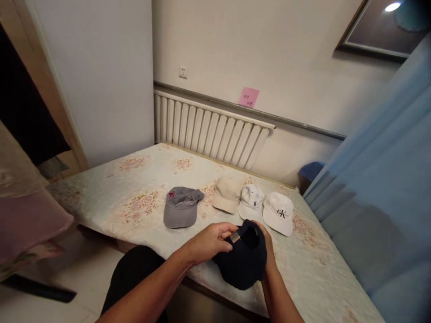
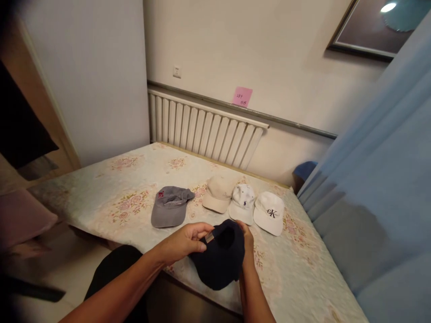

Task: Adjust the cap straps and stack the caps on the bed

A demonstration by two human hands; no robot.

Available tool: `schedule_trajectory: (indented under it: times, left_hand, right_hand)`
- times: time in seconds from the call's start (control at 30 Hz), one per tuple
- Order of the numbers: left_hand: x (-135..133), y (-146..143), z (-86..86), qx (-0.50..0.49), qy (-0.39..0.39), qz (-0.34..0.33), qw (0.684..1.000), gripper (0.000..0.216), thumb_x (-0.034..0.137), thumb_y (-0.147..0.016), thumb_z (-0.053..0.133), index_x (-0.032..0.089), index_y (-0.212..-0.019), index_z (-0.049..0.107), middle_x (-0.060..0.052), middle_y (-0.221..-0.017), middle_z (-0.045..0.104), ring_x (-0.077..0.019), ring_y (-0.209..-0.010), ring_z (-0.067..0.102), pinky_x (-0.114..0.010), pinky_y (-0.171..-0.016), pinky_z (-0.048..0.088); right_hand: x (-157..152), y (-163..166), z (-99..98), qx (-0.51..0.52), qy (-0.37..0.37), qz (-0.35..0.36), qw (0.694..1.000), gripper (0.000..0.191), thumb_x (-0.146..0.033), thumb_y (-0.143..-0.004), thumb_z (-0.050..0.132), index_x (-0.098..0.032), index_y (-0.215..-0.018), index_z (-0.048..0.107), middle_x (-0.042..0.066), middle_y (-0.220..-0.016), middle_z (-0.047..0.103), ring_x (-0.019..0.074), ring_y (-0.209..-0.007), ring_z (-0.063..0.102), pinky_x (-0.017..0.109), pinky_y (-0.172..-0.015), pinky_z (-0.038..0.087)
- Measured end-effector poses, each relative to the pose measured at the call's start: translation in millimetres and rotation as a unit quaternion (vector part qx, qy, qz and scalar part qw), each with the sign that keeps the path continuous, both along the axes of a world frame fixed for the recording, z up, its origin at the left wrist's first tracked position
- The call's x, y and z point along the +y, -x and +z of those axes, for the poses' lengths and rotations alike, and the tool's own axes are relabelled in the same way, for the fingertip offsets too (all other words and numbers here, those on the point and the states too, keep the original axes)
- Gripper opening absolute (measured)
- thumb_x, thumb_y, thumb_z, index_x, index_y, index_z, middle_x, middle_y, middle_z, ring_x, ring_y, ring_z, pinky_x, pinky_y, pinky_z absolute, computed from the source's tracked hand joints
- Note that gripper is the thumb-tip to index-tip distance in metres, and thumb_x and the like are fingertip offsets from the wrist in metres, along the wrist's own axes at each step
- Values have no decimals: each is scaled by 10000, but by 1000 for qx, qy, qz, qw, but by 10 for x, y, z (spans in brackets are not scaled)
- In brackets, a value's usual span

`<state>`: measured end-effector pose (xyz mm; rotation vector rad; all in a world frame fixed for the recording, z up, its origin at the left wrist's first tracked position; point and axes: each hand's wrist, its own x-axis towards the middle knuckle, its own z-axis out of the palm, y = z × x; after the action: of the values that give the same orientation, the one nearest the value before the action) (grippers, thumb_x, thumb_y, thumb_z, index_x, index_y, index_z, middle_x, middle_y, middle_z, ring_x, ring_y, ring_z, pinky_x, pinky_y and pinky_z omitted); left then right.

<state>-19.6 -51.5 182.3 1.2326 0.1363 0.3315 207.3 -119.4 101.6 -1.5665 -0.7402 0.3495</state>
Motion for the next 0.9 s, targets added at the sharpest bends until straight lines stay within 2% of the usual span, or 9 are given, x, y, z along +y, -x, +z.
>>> schedule_trajectory:
  times: [0.1, 0.17, 0.23, 0.33, 0.4, 0.47, 0.63, 0.77, 0.9]
  left_hand:
    - [12, -36, -42, 30, 17, 55, 998, 316, 108, -610, 590, 157, -922, 596, 3, -773, 636, -106, -635, 544, -209, -591, 332]
    - [-4, -75, -66, 46, 6, 79, 996, 248, 162, -636, 612, 153, -882, 581, 19, -694, 599, -88, -573, 497, -203, -543, 283]
    - [-42, -128, -74, 57, -12, 97, 994, 200, 215, -666, 621, 153, -849, 568, 49, -607, 530, -67, -513, 421, -203, -508, 227]
    - [-115, -209, -63, 64, -23, 106, 992, 187, 253, -685, 622, 151, -826, 553, 79, -545, 441, -53, -477, 329, -212, -489, 174]
    - [-150, -241, -59, 55, -17, 91, 994, 200, 225, -672, 624, 144, -842, 559, 73, -572, 464, -56, -504, 353, -208, -503, 197]
    - [-160, -246, -76, 42, -2, 58, 997, 252, 160, -636, 619, 137, -883, 575, 44, -659, 543, -66, -571, 426, -200, -547, 255]
    - [-143, -204, -205, 37, 17, -35, 999, 491, 41, -564, 539, 160, -1035, 607, 3, -863, 634, -94, -711, 520, -201, -627, 309]
    - [-174, -227, -286, 59, 9, -22, 998, 473, 50, -574, 532, 165, -1025, 618, -1, -894, 650, -119, -783, 544, -215, -661, 333]
    - [-218, -266, -305, 69, 19, -22, 997, 442, 50, -564, 547, 165, -987, 604, -5, -900, 660, -124, -776, 563, -221, -660, 339]
  right_hand:
    - [-105, -88, 62, 14, 4, -95, 995, 385, -340, -584, 635, -169, -928, 627, 71, -836, 705, 244, -796, 656, 350, -710, 509]
    - [-248, -68, 213, 1, 0, -143, 990, 376, -318, -648, 603, -175, -995, 597, 61, -865, 690, 223, -805, 645, 340, -729, 500]
    - [-398, 57, 438, -50, 3, -146, 988, 301, -315, -710, 596, -186, -982, 605, 44, -837, 675, 204, -756, 631, 333, -722, 491]
    - [-557, 382, 774, -187, -10, -9, 982, 210, -305, -782, 598, -201, -962, 622, 55, -888, 669, 198, -793, 622, 334, -753, 484]
    - [-604, 582, 905, -298, 6, 116, 947, 180, -222, -803, 579, -221, -975, 634, 61, -955, 654, 197, -839, 602, 337, -767, 475]
    - [-626, 696, 946, -373, 12, 176, 911, 213, -154, -814, 554, -237, -991, 638, 60, -960, 646, 208, -892, 580, 360, -798, 465]
    - [-710, 706, 916, -429, 68, 235, 870, 390, -101, -842, 494, -298, -1163, 593, 57, -1045, 624, 207, -965, 563, 377, -842, 473]
    - [-780, 722, 930, -454, 127, 263, 842, 433, -94, -837, 496, -315, -1202, 565, 59, -1125, 606, 208, -995, 572, 366, -845, 493]
    - [-791, 732, 837, -476, 141, 239, 835, 304, -119, -857, 460, -248, -1089, 608, 77, -1035, 624, 204, -923, 594, 356, -802, 503]
